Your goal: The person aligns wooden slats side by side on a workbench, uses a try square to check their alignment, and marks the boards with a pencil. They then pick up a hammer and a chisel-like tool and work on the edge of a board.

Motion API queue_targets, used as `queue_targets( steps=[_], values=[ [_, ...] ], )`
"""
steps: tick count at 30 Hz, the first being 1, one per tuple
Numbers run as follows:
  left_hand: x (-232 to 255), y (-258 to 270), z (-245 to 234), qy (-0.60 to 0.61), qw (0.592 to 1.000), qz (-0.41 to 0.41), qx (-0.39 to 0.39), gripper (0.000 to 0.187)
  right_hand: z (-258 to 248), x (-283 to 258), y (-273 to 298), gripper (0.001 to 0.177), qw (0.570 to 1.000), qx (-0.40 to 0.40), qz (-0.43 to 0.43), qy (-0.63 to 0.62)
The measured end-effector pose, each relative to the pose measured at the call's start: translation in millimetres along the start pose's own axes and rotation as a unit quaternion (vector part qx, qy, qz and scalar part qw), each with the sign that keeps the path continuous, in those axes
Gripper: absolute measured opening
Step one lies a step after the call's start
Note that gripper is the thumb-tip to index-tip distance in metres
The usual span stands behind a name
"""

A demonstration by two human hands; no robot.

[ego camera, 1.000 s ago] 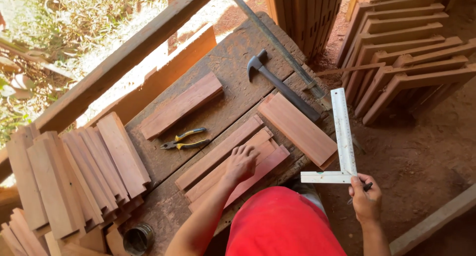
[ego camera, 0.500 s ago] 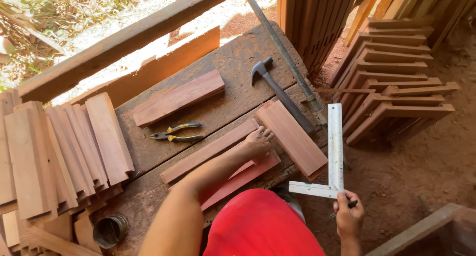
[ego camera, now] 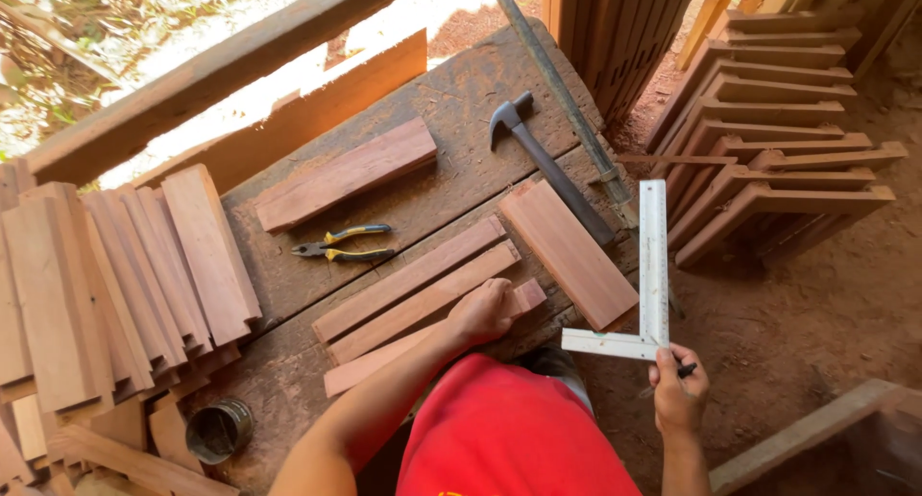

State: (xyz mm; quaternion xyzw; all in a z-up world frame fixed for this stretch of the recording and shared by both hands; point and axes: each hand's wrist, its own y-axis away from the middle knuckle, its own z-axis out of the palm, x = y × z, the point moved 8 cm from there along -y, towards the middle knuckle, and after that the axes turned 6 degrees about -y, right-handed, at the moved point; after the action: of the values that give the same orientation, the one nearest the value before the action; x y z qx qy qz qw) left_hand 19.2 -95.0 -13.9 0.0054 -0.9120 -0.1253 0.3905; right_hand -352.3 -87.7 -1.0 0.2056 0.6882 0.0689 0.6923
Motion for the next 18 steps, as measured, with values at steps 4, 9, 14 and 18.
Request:
queue_targets(
  steps=[4,9,14,18],
  values=[
    [8,20,-4,-0.014,0.993,0.062,0.103,0.054,7,-12,0,0.014,1.0,-0.004,-0.004,0.001],
    [-22,59,-3,-0.139,0.989,-0.021,0.051,0.079,10,-16,10,0.015,0.999,-0.028,-0.009,0.02],
    [-47,106,-23,-0.232,0.963,-0.026,0.135,0.069,18,-3,17,0.018,0.997,-0.058,0.02,0.035],
    [-35,104,-34,-0.198,0.978,-0.02,0.066,0.068,41,12,15,0.021,0.991,-0.122,0.038,0.038]
  ],
)
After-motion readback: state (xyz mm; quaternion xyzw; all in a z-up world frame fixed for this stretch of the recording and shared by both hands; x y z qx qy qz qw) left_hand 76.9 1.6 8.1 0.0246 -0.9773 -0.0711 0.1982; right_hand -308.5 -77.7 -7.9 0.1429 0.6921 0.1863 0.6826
